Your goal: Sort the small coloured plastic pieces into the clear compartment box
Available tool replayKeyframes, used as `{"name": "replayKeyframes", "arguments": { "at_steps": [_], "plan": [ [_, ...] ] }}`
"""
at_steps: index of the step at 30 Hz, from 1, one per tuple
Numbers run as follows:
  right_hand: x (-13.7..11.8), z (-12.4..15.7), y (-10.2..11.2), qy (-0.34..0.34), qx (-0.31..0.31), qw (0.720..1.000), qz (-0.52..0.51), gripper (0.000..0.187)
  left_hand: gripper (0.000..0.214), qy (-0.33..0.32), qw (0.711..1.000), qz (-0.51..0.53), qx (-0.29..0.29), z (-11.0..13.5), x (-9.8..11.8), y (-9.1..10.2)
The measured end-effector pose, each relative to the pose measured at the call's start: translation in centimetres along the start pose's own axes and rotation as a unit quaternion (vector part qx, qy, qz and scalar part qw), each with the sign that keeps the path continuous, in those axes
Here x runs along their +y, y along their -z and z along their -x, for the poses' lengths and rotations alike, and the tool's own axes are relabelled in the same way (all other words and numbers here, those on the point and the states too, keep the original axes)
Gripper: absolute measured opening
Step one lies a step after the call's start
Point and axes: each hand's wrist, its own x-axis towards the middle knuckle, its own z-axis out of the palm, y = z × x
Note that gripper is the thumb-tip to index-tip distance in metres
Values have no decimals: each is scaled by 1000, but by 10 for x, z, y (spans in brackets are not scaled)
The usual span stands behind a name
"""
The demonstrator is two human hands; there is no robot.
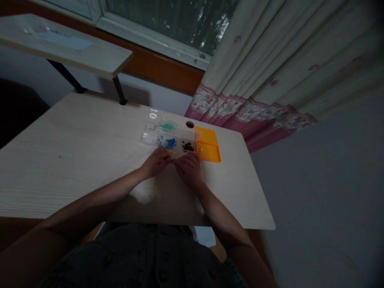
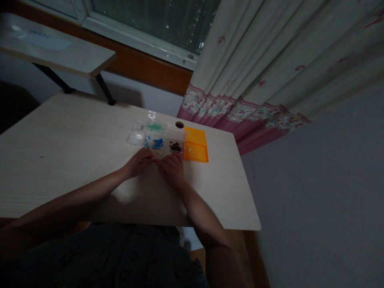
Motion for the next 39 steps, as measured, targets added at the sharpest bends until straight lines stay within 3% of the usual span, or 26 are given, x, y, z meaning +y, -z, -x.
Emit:
{"name": "replayKeyframes", "arguments": {
  "at_steps": [4, 7, 11, 16, 23, 31, 39],
  "plan": [
    [13, 0, 3, -24, 10, 1000, 15, 11, 30, 21, 1000, -18, 11, -1, 1, 6],
    [41, 5, 8, -118, 35, 991, 50, 16, 29, 46, 997, -26, 52, -2, -3, 11],
    [82, 17, 18, -274, 15, 954, 120, 25, 29, 67, 989, -43, 124, -4, -8, 19],
    [95, 27, 17, -369, -11, 917, 150, 31, 25, 45, 983, -76, 163, -8, -8, 30],
    [92, 27, 10, -360, -11, 922, 142, 38, 24, 41, 981, -125, 145, -10, -15, 36],
    [87, 24, 6, -288, 18, 954, 79, 30, 22, 53, 948, -314, -18, -3, -3, 37],
    [80, 20, 6, -275, 24, 959, 67, 31, 46, 106, 941, -319, -35, 3, -4, 35]
  ]
}}
